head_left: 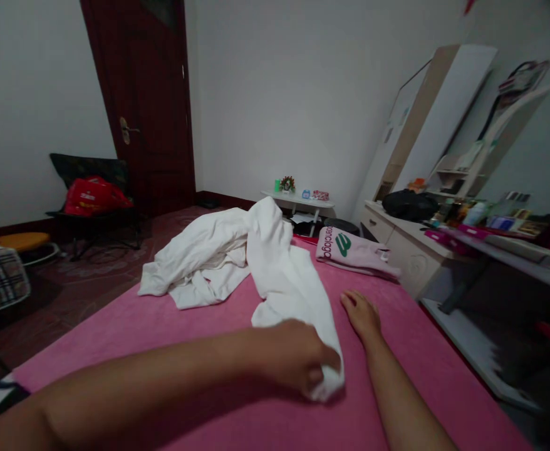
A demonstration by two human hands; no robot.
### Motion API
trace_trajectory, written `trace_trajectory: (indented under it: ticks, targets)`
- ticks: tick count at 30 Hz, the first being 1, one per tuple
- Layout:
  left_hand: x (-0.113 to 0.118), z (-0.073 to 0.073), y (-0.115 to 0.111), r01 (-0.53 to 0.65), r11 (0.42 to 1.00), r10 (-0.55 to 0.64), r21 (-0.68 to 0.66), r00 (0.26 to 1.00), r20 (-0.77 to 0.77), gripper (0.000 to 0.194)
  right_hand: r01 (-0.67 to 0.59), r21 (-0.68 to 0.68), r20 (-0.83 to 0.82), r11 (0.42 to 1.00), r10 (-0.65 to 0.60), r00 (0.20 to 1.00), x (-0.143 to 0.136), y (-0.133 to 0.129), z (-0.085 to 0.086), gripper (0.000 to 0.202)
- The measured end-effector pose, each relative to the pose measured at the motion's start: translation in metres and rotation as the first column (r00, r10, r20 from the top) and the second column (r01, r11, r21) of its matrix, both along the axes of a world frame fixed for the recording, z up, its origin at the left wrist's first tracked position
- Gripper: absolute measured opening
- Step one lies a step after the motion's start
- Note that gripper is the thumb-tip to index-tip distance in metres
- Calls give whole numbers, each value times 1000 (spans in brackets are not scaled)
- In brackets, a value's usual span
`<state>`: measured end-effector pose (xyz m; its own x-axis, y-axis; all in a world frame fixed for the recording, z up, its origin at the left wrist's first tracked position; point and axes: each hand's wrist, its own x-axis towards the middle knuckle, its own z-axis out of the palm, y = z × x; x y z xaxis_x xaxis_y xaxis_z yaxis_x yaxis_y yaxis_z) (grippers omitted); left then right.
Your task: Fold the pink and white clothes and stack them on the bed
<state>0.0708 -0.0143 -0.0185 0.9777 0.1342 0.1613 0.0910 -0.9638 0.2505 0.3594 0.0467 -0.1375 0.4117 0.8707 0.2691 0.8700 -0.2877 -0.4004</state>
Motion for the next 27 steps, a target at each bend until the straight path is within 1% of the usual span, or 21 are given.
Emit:
trace_trajectory:
  ticks: [1,2,4,6,7,8,9,10,11,12,13,14,16,17,18,19,20,22,24,25,27]
  targets:
    - [5,-3,-21,94,995,-92,19,993,-76,19,-11,41,-48,999,13,999,1,0,0,48]
    - [9,-4,-38,178,984,-177,-7,977,-120,17,-17,75,-92,997,24,995,3,-1,0,48]
    - [16,-2,-56,289,951,-303,-110,941,-152,16,-30,113,-158,993,48,986,4,-2,1,50]
    - [21,1,-56,348,902,-385,-254,916,-115,20,-53,127,-192,990,77,978,4,-3,2,52]
    - [24,2,-51,344,885,-385,-312,920,-75,22,-67,131,-200,989,93,975,3,-4,3,52]
    - [27,1,-44,322,880,-351,-350,936,-21,24,-81,136,-204,987,108,973,3,-4,3,53]
    - [29,-1,-34,279,887,-282,-367,958,47,26,-92,140,-206,986,120,971,2,-4,4,53]
    - [31,-5,-23,215,909,-181,-357,975,126,26,-98,146,-205,984,127,970,1,-4,5,53]
    - [31,-10,-10,122,938,-53,-325,976,211,27,-101,149,-203,984,130,970,0,-4,5,53]
    - [31,-17,4,2,961,82,-277,953,292,27,-99,151,-202,983,129,971,-1,-4,6,52]
    - [29,-25,20,-136,966,210,-221,910,357,29,-98,150,-200,984,127,971,-2,-4,7,52]
    - [25,-34,36,-285,943,330,-170,857,395,33,-97,145,-198,985,125,972,-3,-4,7,51]
    - [13,-52,68,-533,842,520,-86,756,398,52,-103,122,-192,987,126,973,-5,-5,9,49]
    - [5,-61,84,-623,777,605,-91,699,381,63,-110,110,-188,988,129,974,-6,-5,10,49]
    - [-4,-69,98,-682,715,684,-155,636,356,71,-116,99,-186,988,133,973,-7,-5,10,48]
    - [-12,-76,111,-705,654,751,-273,566,339,73,-121,90,-186,989,136,973,-9,-6,11,48]
    - [-20,-83,123,-691,596,803,-409,500,326,68,-123,82,-191,989,137,972,-11,-6,12,47]
    - [-33,-93,140,-610,497,866,-617,391,312,47,-127,77,-217,989,141,966,-19,-7,15,45]
    - [-40,-98,151,-550,430,902,-716,294,316,29,-165,95,-273,982,185,944,-29,-7,17,43]
    - [-42,-99,155,-531,398,917,-748,241,317,26,-203,117,-314,972,230,921,-35,-7,19,42]
    - [-45,-98,160,-448,320,946,-835,105,307,26,-281,196,-404,940,338,850,-47,-7,23,38]
